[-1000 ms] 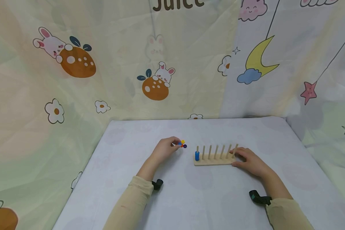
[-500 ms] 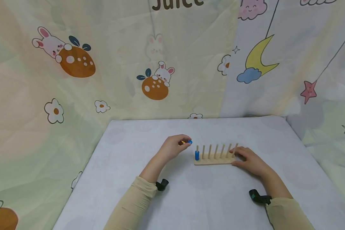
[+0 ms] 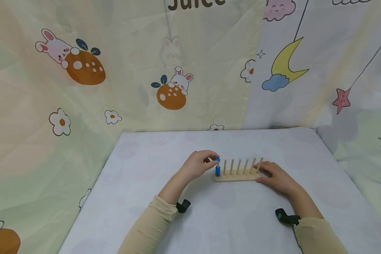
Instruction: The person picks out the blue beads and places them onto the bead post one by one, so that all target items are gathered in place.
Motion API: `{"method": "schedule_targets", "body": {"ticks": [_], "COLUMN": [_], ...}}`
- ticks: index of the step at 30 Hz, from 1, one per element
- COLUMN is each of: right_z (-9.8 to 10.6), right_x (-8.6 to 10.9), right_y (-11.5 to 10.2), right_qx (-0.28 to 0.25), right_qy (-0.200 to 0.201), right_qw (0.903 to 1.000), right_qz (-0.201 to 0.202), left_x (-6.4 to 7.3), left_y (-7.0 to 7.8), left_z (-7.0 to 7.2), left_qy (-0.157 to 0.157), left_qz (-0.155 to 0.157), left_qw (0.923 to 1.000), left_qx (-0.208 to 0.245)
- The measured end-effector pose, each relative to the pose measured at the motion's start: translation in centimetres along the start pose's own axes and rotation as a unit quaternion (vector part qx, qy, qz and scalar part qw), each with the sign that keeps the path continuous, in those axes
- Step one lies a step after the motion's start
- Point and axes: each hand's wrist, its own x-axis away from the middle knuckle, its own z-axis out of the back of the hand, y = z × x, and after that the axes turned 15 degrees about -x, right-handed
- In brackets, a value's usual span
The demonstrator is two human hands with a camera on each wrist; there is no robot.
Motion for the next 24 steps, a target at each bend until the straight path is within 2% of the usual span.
{"method": "schedule_targets", "body": {"ticks": [8, 19, 24], "right_z": [0.0, 0.0, 0.0], "right_x": [-0.1, -0.1, -0.1], "right_y": [0.3, 0.2, 0.1], "right_qx": [0.001, 0.004, -0.002], "right_qy": [0.003, 0.0, -0.001], "right_qw": [1.0, 1.0, 1.0], "right_qz": [-0.005, -0.002, -0.001], "left_x": [-0.1, -0.2, -0.2], "left_y": [-0.3, -1.0, -1.2], "left_z": [-0.6, -1.7, -2.1], "left_qy": [-0.005, -0.017, -0.017], "left_qz": [-0.002, 0.006, 0.004], "left_qw": [1.0, 0.9997, 0.9999], "left_qx": [0.004, -0.014, -0.001]}}
